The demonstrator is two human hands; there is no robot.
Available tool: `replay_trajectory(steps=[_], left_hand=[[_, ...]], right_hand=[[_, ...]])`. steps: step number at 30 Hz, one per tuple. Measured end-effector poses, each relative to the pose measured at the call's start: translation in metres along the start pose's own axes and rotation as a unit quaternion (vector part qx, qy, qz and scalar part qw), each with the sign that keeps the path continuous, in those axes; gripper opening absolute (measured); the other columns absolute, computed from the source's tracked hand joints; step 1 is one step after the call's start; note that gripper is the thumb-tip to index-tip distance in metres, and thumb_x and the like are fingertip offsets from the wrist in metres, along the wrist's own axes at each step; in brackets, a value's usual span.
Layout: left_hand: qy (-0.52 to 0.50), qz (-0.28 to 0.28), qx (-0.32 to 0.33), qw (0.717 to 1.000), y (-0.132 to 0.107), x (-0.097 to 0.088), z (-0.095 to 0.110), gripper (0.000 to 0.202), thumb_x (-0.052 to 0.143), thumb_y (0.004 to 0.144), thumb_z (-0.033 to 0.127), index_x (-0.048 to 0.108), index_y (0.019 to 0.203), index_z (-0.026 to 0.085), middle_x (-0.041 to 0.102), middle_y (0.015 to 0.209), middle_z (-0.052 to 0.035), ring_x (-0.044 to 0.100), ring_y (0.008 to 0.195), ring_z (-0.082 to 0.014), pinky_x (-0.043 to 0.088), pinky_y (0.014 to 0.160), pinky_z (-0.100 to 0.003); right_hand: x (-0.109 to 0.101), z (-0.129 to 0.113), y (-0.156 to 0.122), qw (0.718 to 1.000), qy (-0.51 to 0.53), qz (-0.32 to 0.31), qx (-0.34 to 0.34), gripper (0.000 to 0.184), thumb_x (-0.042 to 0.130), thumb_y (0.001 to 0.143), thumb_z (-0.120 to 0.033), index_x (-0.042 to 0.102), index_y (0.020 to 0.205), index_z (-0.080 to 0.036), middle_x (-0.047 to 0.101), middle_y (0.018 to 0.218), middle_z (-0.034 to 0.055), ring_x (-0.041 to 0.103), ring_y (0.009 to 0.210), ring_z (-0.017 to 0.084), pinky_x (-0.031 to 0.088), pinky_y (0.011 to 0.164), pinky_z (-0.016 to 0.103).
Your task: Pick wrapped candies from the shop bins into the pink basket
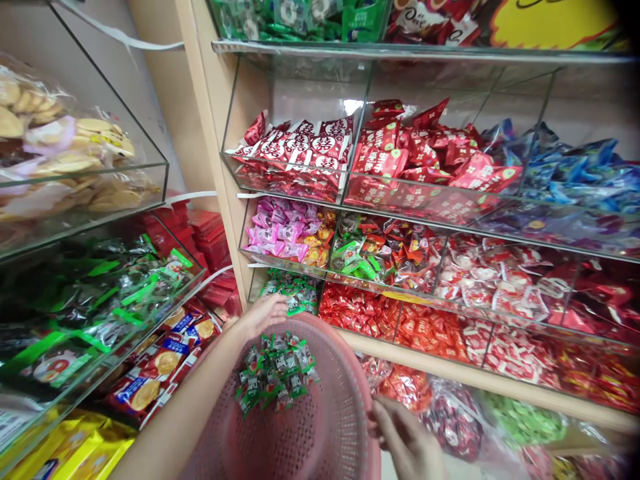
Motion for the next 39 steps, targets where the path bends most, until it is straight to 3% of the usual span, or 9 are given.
replay_trajectory(steps=[2, 4, 9, 14, 19, 23, 31, 35, 39], left_hand=[[-0.1, -0.064, -0.019, 0.993, -0.027, 0.013, -0.009, 0.03, 0.052, 0.077, 0.043, 0.058, 0.09, 0.017, 0.066, 0.085, -0.0062, 0.062, 0.076, -0.0125, 0.05, 0.075, -0.027], [-0.187, -0.116, -0.035, 0.975, -0.053, 0.028, -0.017, 0.028, 0.053, 0.078, 0.04, 0.059, 0.094, 0.018, 0.067, 0.09, -0.0076, 0.063, 0.081, -0.0144, 0.05, 0.076, -0.027], [-0.253, -0.117, -0.03, 0.96, -0.093, 0.052, -0.028, 0.024, 0.06, 0.077, 0.035, 0.06, 0.095, 0.019, 0.067, 0.088, -0.0064, 0.063, 0.081, -0.0159, 0.05, 0.07, -0.026], [-0.204, -0.112, -0.004, 0.973, -0.107, 0.059, -0.025, 0.024, 0.058, 0.078, 0.037, 0.061, 0.095, 0.02, 0.067, 0.084, -0.0056, 0.063, 0.076, -0.016, 0.05, 0.068, -0.026], [-0.055, -0.014, 0.087, 0.995, -0.108, 0.053, -0.018, 0.027, 0.068, 0.069, 0.037, 0.067, 0.09, 0.02, 0.068, 0.083, -0.004, 0.062, 0.08, -0.0171, 0.049, 0.068, -0.023], [-0.025, 0.0, 0.129, 0.991, -0.108, 0.049, -0.016, 0.023, 0.066, 0.071, 0.036, 0.07, 0.086, 0.02, 0.07, 0.087, -0.0033, 0.062, 0.083, -0.0179, 0.049, 0.075, -0.024], [0.099, 0.024, 0.181, 0.978, -0.114, 0.04, -0.017, 0.027, 0.053, 0.08, 0.037, 0.062, 0.062, 0.019, 0.053, 0.057, 0.0028, 0.048, 0.057, -0.011, 0.039, 0.055, -0.018], [0.146, 0.052, 0.229, 0.961, -0.117, 0.039, -0.016, 0.025, 0.05, 0.083, 0.035, 0.059, 0.066, 0.02, 0.054, 0.062, 0.0026, 0.049, 0.061, -0.0113, 0.038, 0.059, -0.019], [0.172, 0.102, 0.251, 0.947, -0.116, 0.037, -0.016, 0.025, 0.046, 0.086, 0.035, 0.056, 0.069, 0.02, 0.054, 0.063, 0.0027, 0.049, 0.062, -0.0117, 0.037, 0.062, -0.02]], right_hand=[[0.032, -0.005, 0.01, 0.998, 0.028, -0.059, -0.021, 0.044, 0.066, 0.068, -0.052, 0.07, 0.092, -0.016, 0.072, 0.075, 0.0091, 0.066, 0.06, 0.021, 0.053, 0.048, 0.027], [0.058, -0.013, 0.018, 0.995, 0.07, -0.061, -0.044, 0.046, 0.065, 0.07, -0.049, 0.066, 0.101, -0.015, 0.071, 0.088, 0.0121, 0.066, 0.066, 0.021, 0.054, 0.051, 0.029], [0.097, -0.03, 0.03, 0.989, 0.079, -0.097, -0.074, 0.041, 0.065, 0.073, -0.042, 0.065, 0.106, -0.016, 0.07, 0.096, 0.0097, 0.063, 0.07, 0.018, 0.053, 0.065, 0.032], [0.101, -0.029, 0.029, 0.989, 0.07, -0.105, -0.073, 0.031, 0.063, 0.075, -0.04, 0.068, 0.096, -0.017, 0.07, 0.084, 0.0058, 0.062, 0.07, 0.019, 0.05, 0.061, 0.028], [0.099, -0.027, 0.023, 0.989, 0.061, -0.095, -0.097, 0.029, 0.064, 0.075, -0.036, 0.067, 0.097, -0.017, 0.07, 0.09, 0.0065, 0.059, 0.066, 0.016, 0.048, 0.061, 0.027], [0.099, -0.026, 0.02, 0.988, 0.046, -0.115, -0.094, 0.03, 0.063, 0.076, -0.036, 0.066, 0.098, -0.017, 0.069, 0.087, 0.0053, 0.055, 0.061, 0.014, 0.047, 0.06, 0.027], [0.1, -0.015, 0.014, 0.972, 0.116, -0.204, -0.022, 0.034, 0.066, 0.073, -0.042, 0.067, 0.096, -0.017, 0.068, 0.079, 0.0034, 0.056, 0.063, 0.014, 0.046, 0.057, 0.025], [0.103, -0.012, 0.01, 0.965, 0.15, -0.216, 0.007, 0.033, 0.067, 0.073, -0.042, 0.065, 0.096, -0.018, 0.067, 0.087, 0.0036, 0.059, 0.075, 0.016, 0.048, 0.066, 0.027], [0.105, -0.007, 0.008, 0.954, 0.208, -0.215, 0.033, 0.027, 0.062, 0.077, -0.043, 0.063, 0.087, -0.017, 0.063, 0.075, 0.0011, 0.058, 0.071, 0.015, 0.047, 0.065, 0.026]])
Point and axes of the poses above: each hand's wrist, its own y-axis towards the middle knuckle, its own x-axis out of the palm, z = x × y, the point moved 3 cm from there along y, towards the middle knuckle
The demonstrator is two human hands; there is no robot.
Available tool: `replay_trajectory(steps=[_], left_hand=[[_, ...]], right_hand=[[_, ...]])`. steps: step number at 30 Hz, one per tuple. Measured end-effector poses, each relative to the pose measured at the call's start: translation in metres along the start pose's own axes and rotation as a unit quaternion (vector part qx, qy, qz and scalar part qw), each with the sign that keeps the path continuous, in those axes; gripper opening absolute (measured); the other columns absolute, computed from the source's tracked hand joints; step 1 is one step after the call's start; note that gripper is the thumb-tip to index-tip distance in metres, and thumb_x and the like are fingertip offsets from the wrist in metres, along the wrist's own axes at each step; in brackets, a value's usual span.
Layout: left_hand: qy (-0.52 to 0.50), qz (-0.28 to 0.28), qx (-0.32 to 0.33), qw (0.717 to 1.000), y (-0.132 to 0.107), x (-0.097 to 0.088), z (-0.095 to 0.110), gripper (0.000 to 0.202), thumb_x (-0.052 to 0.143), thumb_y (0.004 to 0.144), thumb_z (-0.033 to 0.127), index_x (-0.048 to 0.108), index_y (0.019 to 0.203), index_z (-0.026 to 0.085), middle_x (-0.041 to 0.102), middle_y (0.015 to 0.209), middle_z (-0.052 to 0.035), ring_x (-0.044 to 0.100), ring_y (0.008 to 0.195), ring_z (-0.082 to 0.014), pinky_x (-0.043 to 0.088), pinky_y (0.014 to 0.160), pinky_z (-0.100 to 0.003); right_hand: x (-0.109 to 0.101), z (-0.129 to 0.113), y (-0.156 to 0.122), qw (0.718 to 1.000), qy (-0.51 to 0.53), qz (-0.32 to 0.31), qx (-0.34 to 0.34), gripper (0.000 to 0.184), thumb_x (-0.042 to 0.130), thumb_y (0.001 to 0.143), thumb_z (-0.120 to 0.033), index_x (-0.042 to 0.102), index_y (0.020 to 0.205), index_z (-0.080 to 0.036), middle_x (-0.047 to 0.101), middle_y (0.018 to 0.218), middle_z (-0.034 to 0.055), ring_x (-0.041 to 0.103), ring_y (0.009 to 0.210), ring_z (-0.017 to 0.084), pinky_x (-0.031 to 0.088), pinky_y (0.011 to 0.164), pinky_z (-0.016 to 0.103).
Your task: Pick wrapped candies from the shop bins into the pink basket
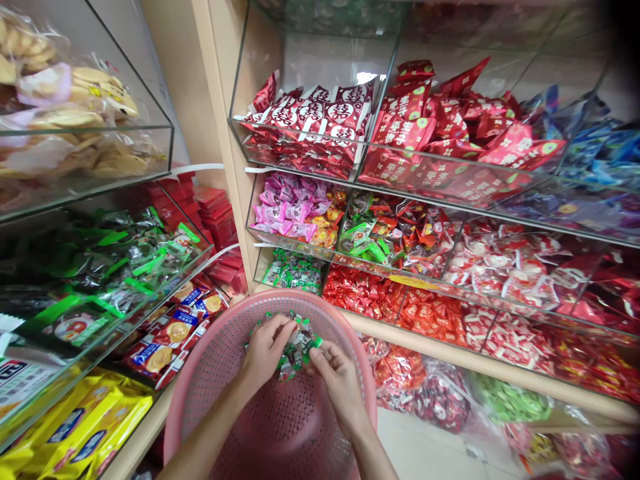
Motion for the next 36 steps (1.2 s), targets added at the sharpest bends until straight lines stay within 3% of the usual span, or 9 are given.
replay_trajectory(steps=[12, 18, 20, 23, 25, 26, 29, 32, 36], left_hand=[[0.002, 0.031, -0.003, 1.0, -0.002, 0.001, 0.0, 0.026, 0.045, 0.086, 0.036, 0.057, 0.072, 0.018, 0.059, 0.066, 0.0026, 0.052, 0.063, -0.0106, 0.04, 0.064, -0.02], [-0.125, 0.043, -0.122, 0.984, -0.008, 0.012, -0.02, 0.03, 0.054, 0.078, 0.048, 0.058, 0.075, 0.018, 0.061, 0.067, 0.001, 0.056, 0.063, -0.0122, 0.043, 0.057, -0.021], [-0.214, 0.027, -0.243, 0.946, -0.015, 0.016, -0.03, 0.041, 0.054, 0.074, 0.057, 0.058, 0.087, 0.019, 0.065, 0.076, -0.0021, 0.06, 0.064, -0.0145, 0.046, 0.056, -0.023], [-0.383, -0.097, -0.421, 0.816, -0.03, 0.026, -0.036, 0.059, 0.043, 0.074, 0.069, 0.058, 0.087, 0.013, 0.068, 0.077, -0.01, 0.064, 0.063, -0.0173, 0.051, 0.06, -0.029], [-0.466, -0.143, -0.44, 0.754, -0.034, 0.028, -0.034, 0.057, 0.045, 0.076, 0.066, 0.059, 0.083, 0.011, 0.069, 0.077, -0.0117, 0.065, 0.065, -0.0168, 0.052, 0.066, -0.03], [-0.49, -0.136, -0.427, 0.748, -0.034, 0.027, -0.033, 0.05, 0.05, 0.078, 0.059, 0.06, 0.085, 0.011, 0.07, 0.08, -0.011, 0.065, 0.067, -0.0156, 0.052, 0.068, -0.028], [-0.506, -0.099, -0.373, 0.772, -0.031, 0.022, -0.029, 0.028, 0.063, 0.078, 0.034, 0.063, 0.097, 0.014, 0.07, 0.093, -0.0081, 0.065, 0.075, -0.013, 0.052, 0.071, -0.025], [-0.501, -0.108, -0.335, 0.79, -0.027, 0.019, -0.022, 0.031, 0.065, 0.077, 0.026, 0.062, 0.107, 0.016, 0.068, 0.106, -0.0083, 0.064, 0.085, -0.0142, 0.052, 0.074, -0.026], [-0.501, -0.129, -0.311, 0.797, -0.027, 0.017, -0.016, 0.032, 0.066, 0.077, 0.027, 0.063, 0.107, 0.017, 0.066, 0.111, -0.0095, 0.063, 0.095, -0.0171, 0.05, 0.084, -0.03]], right_hand=[[-0.012, -0.001, -0.003, 0.993, -0.09, 0.068, -0.033, 0.028, 0.059, 0.08, -0.042, 0.058, 0.069, -0.016, 0.054, 0.061, -0.0021, 0.048, 0.06, 0.011, 0.039, 0.058, 0.022], [-0.011, -0.009, -0.007, 0.955, -0.26, 0.063, -0.13, 0.025, 0.05, 0.087, -0.034, 0.058, 0.071, -0.018, 0.056, 0.066, 0.0005, 0.052, 0.063, 0.013, 0.042, 0.061, 0.023], [-0.009, -0.008, -0.008, 0.925, -0.324, 0.062, -0.19, 0.021, 0.045, 0.09, -0.028, 0.061, 0.079, -0.018, 0.059, 0.076, 0.0032, 0.056, 0.07, 0.014, 0.044, 0.066, 0.024], [-0.005, 0.001, -0.012, 0.896, -0.369, 0.027, -0.246, 0.024, 0.04, 0.091, -0.02, 0.062, 0.1, -0.021, 0.061, 0.092, 0.0064, 0.06, 0.083, 0.015, 0.048, 0.074, 0.024], [-0.003, 0.008, -0.016, 0.891, -0.377, -0.011, -0.254, 0.029, 0.039, 0.091, -0.018, 0.06, 0.111, -0.022, 0.062, 0.102, 0.0076, 0.061, 0.093, 0.015, 0.049, 0.08, 0.024], [-0.002, 0.01, -0.019, 0.891, -0.375, -0.028, -0.253, 0.031, 0.039, 0.091, -0.017, 0.058, 0.115, -0.023, 0.061, 0.106, 0.0077, 0.06, 0.098, 0.015, 0.048, 0.084, 0.024], [0.0, 0.013, -0.027, 0.904, -0.35, -0.05, -0.241, 0.035, 0.042, 0.09, -0.016, 0.056, 0.12, -0.026, 0.059, 0.117, 0.0068, 0.056, 0.11, 0.016, 0.046, 0.093, 0.026], [-0.001, 0.011, -0.031, 0.935, -0.276, -0.003, -0.224, 0.034, 0.048, 0.087, -0.02, 0.057, 0.119, -0.026, 0.055, 0.124, 0.0082, 0.055, 0.111, 0.018, 0.046, 0.093, 0.029], [-0.002, 0.02, -0.028, 0.992, -0.083, 0.074, -0.065, 0.034, 0.054, 0.084, -0.033, 0.057, 0.115, -0.021, 0.061, 0.112, 0.0099, 0.063, 0.087, 0.017, 0.054, 0.075, 0.03]])
Point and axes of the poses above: each hand's wrist, its own y-axis towards the middle knuckle, its own x-axis out of the palm, z = x × y, the point moved 3 cm from there along y, towards the middle knuckle
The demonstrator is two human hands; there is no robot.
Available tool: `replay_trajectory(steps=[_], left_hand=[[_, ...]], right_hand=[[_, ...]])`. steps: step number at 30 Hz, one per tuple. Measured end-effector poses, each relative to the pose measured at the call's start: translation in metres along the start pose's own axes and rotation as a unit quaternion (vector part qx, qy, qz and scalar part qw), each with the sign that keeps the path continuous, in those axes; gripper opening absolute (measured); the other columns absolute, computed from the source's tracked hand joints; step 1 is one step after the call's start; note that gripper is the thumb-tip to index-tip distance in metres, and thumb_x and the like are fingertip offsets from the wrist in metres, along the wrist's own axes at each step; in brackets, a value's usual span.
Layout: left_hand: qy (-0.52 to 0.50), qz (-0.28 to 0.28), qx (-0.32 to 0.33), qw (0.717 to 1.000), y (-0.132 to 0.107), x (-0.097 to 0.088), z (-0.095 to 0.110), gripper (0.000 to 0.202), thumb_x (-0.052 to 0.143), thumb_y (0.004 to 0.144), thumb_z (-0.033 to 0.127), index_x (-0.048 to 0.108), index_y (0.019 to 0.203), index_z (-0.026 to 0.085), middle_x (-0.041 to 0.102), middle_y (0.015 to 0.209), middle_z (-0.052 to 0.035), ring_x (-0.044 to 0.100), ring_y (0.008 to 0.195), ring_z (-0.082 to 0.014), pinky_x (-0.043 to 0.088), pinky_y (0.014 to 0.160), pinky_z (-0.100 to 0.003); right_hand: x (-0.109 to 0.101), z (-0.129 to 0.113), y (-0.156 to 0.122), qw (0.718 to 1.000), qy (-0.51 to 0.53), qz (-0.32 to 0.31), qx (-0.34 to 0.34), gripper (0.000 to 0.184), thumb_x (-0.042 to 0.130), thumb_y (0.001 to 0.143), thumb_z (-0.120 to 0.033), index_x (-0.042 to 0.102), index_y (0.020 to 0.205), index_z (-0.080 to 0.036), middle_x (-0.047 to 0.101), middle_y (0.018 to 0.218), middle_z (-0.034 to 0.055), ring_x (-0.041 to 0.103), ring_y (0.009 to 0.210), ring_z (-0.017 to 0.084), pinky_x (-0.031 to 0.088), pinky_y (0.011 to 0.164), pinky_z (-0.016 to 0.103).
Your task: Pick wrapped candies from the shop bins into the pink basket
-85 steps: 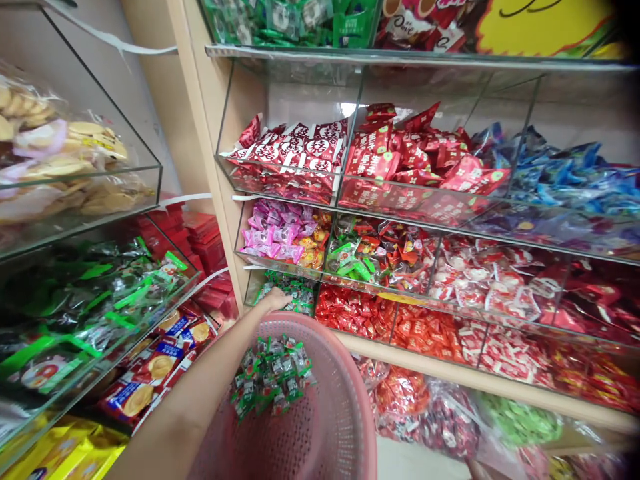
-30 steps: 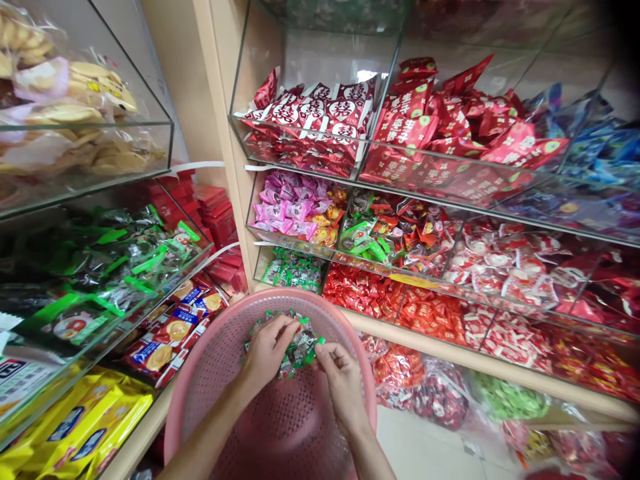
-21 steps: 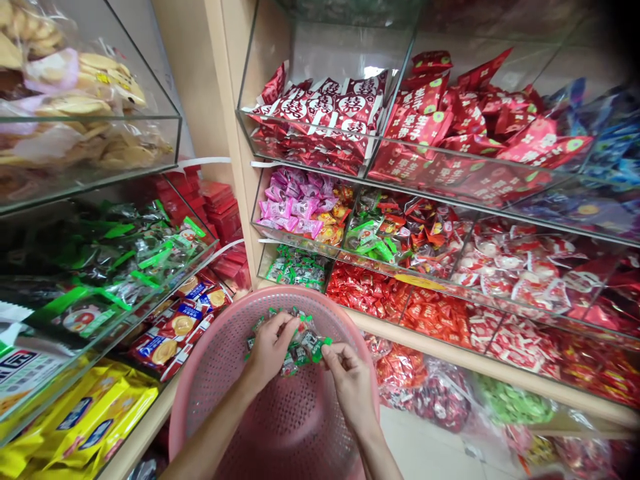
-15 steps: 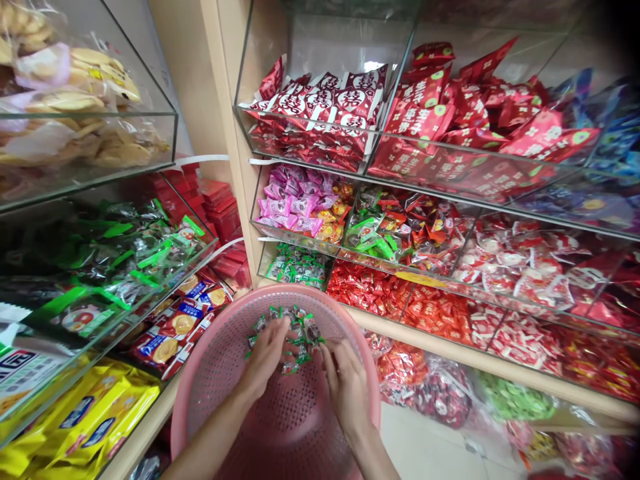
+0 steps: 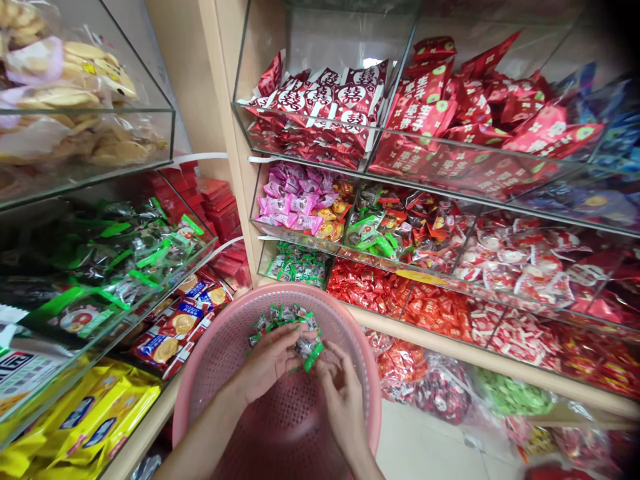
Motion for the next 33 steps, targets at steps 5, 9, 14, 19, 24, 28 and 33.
replay_trajectory(steps=[5, 9, 14, 19, 24, 28, 33], left_hand=[[0.04, 0.011, 0.0, 0.999, -0.008, 0.0, -0.015, 0.029, 0.069, 0.074, 0.03, 0.065, 0.1, 0.017, 0.066, 0.111, -0.0107, 0.061, 0.101, -0.0205, 0.047, 0.086, -0.032], [0.049, 0.028, -0.005, 0.998, -0.012, -0.003, -0.03, 0.033, 0.07, 0.071, 0.033, 0.066, 0.101, 0.02, 0.065, 0.113, -0.0095, 0.058, 0.105, -0.0206, 0.045, 0.089, -0.032], [0.168, 0.09, -0.005, 0.982, -0.013, -0.019, -0.036, 0.031, 0.068, 0.07, 0.039, 0.069, 0.094, 0.018, 0.067, 0.107, -0.0088, 0.058, 0.097, -0.0194, 0.045, 0.082, -0.03], [0.283, 0.116, 0.042, 0.951, -0.011, -0.031, -0.037, 0.028, 0.065, 0.071, 0.043, 0.07, 0.077, 0.016, 0.068, 0.078, -0.0048, 0.059, 0.076, -0.0161, 0.046, 0.065, -0.024], [0.286, 0.152, 0.059, 0.944, -0.004, -0.044, -0.029, 0.027, 0.067, 0.067, 0.042, 0.069, 0.076, 0.016, 0.067, 0.075, -0.0033, 0.059, 0.071, -0.0148, 0.049, 0.061, -0.023], [0.219, 0.228, 0.102, 0.943, 0.013, -0.071, 0.0, 0.033, 0.073, 0.06, 0.043, 0.067, 0.077, 0.016, 0.066, 0.076, -0.0017, 0.06, 0.068, -0.0131, 0.052, 0.064, -0.024], [0.185, 0.295, 0.159, 0.924, 0.044, -0.104, 0.028, 0.038, 0.077, 0.05, 0.043, 0.063, 0.071, 0.014, 0.059, 0.062, 0.0023, 0.058, 0.061, -0.011, 0.053, 0.062, -0.025]], right_hand=[[0.003, 0.02, -0.004, 0.979, 0.119, 0.007, 0.164, 0.029, 0.063, 0.076, -0.042, 0.064, 0.091, -0.017, 0.063, 0.08, 0.0026, 0.059, 0.068, 0.013, 0.052, 0.062, 0.026], [-0.003, 0.031, -0.008, 0.979, 0.11, 0.022, 0.173, 0.029, 0.069, 0.071, -0.042, 0.065, 0.083, -0.016, 0.062, 0.076, 0.0015, 0.057, 0.066, 0.012, 0.049, 0.06, 0.024], [-0.014, 0.033, -0.009, 0.99, 0.041, 0.029, 0.132, 0.03, 0.068, 0.07, -0.044, 0.064, 0.074, -0.015, 0.059, 0.06, -0.001, 0.051, 0.055, 0.011, 0.042, 0.054, 0.021], [-0.016, 0.029, -0.01, 0.993, 0.001, 0.011, 0.115, 0.03, 0.068, 0.07, -0.045, 0.064, 0.066, -0.015, 0.059, 0.054, 0.0002, 0.051, 0.052, 0.012, 0.04, 0.052, 0.022], [-0.013, 0.038, -0.012, 0.994, -0.002, -0.006, 0.11, 0.032, 0.064, 0.073, -0.047, 0.065, 0.07, -0.015, 0.062, 0.059, 0.0025, 0.055, 0.054, 0.014, 0.043, 0.054, 0.024], [-0.021, 0.052, -0.015, 0.993, 0.009, 0.021, 0.112, 0.039, 0.069, 0.067, -0.048, 0.066, 0.089, -0.016, 0.069, 0.085, 0.0088, 0.063, 0.075, 0.02, 0.05, 0.067, 0.03], [-0.023, 0.051, -0.017, 0.99, 0.028, 0.009, 0.135, 0.04, 0.067, 0.069, -0.05, 0.066, 0.09, -0.016, 0.068, 0.087, 0.0088, 0.063, 0.074, 0.02, 0.051, 0.067, 0.031]])
Point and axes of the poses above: each hand's wrist, its own y-axis towards the middle knuckle, its own x-axis out of the palm, z = x × y, the point moved 3 cm from there along y, towards the middle knuckle
